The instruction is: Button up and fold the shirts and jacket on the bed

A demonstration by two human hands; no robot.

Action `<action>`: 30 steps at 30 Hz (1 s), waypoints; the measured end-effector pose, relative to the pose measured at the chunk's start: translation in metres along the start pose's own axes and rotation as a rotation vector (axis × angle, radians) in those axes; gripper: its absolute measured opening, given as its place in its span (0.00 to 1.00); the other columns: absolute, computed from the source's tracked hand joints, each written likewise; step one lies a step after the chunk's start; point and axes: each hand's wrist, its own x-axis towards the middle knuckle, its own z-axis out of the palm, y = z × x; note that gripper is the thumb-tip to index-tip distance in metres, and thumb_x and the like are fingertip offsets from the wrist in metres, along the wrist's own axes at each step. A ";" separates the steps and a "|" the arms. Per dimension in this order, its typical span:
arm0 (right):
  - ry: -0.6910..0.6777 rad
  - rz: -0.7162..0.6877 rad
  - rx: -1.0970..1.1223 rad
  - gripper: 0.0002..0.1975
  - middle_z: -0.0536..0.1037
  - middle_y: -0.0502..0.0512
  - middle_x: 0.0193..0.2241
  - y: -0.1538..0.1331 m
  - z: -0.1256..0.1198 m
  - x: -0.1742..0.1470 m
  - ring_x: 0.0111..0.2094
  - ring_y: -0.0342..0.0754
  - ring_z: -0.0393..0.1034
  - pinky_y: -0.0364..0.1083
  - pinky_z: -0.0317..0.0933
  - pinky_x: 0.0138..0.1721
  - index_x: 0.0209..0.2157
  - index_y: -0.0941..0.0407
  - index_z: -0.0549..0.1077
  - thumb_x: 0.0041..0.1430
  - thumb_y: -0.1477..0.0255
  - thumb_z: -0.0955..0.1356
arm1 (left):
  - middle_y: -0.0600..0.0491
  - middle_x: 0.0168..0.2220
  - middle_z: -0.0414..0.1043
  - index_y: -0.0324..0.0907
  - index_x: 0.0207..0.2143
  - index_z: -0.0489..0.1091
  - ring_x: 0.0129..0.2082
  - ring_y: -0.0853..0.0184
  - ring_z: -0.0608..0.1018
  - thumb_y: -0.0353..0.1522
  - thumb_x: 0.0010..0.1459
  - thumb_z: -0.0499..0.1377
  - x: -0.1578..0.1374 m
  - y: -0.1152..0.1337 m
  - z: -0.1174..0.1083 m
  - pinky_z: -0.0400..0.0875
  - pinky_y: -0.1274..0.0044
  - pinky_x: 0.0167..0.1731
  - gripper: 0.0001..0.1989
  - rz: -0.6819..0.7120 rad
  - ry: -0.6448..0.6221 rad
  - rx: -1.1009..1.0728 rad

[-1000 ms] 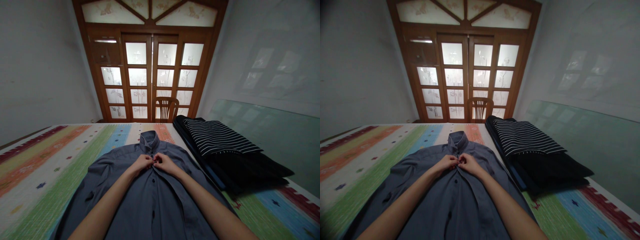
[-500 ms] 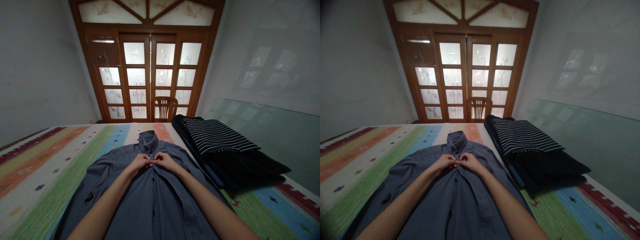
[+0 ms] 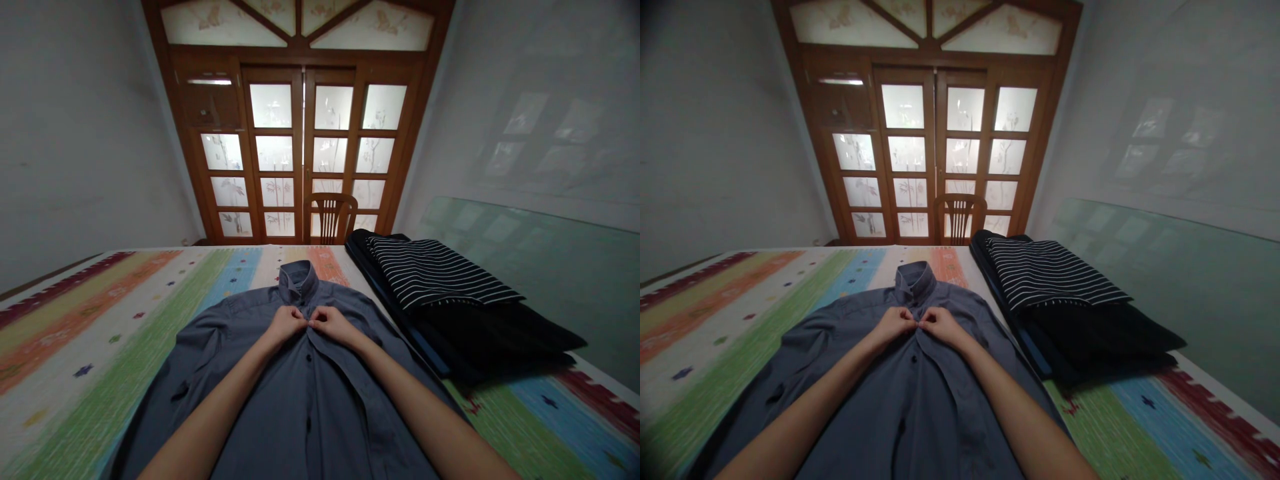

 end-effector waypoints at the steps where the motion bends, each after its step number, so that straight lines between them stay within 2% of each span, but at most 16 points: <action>1: 0.015 -0.015 -0.038 0.03 0.65 0.47 0.17 -0.001 0.001 -0.001 0.21 0.40 0.60 0.39 0.54 0.24 0.19 0.59 0.64 0.43 0.78 0.63 | 0.59 0.14 0.60 0.39 0.15 0.59 0.18 0.72 0.65 0.26 0.37 0.54 0.000 0.001 0.000 0.55 0.82 0.19 0.04 0.015 0.018 0.042; 5: 0.061 -0.083 -0.202 0.05 0.66 0.49 0.20 -0.007 0.006 -0.004 0.24 0.42 0.60 0.40 0.53 0.26 0.18 0.58 0.63 0.41 0.82 0.62 | 0.55 0.17 0.63 0.40 0.14 0.60 0.24 0.66 0.68 0.31 0.39 0.53 -0.002 0.002 -0.001 0.54 0.79 0.21 0.06 0.052 0.051 0.191; 10: 0.046 -0.145 -0.347 0.05 0.66 0.50 0.22 -0.011 0.009 -0.008 0.26 0.43 0.60 0.40 0.52 0.27 0.20 0.58 0.64 0.42 0.81 0.62 | 0.55 0.13 0.61 0.40 0.11 0.59 0.20 0.67 0.68 0.32 0.41 0.51 -0.002 0.001 -0.005 0.54 0.79 0.20 0.10 0.027 -0.061 0.230; 15: 0.038 -0.152 -0.410 0.04 0.67 0.50 0.23 -0.012 0.008 -0.008 0.27 0.42 0.61 0.39 0.52 0.27 0.21 0.57 0.65 0.44 0.80 0.62 | 0.58 0.11 0.59 0.39 0.10 0.58 0.15 0.72 0.64 0.28 0.42 0.49 -0.002 0.002 -0.007 0.52 0.81 0.17 0.11 -0.025 -0.165 0.127; 25: 0.044 -0.125 -0.413 0.02 0.68 0.49 0.24 -0.012 0.007 -0.008 0.27 0.42 0.62 0.40 0.53 0.27 0.22 0.57 0.66 0.45 0.77 0.64 | 0.63 0.08 0.50 0.40 0.10 0.54 0.11 0.77 0.53 0.27 0.42 0.50 -0.005 0.001 -0.006 0.45 0.82 0.14 0.12 -0.139 -0.126 -0.124; 30: 0.061 -0.111 -0.362 0.00 0.69 0.50 0.25 -0.012 0.005 -0.008 0.27 0.43 0.63 0.40 0.54 0.28 0.24 0.57 0.67 0.45 0.75 0.65 | 0.64 0.08 0.46 0.41 0.11 0.51 0.10 0.79 0.50 0.29 0.42 0.51 -0.007 0.001 -0.008 0.41 0.82 0.13 0.12 -0.170 -0.146 -0.217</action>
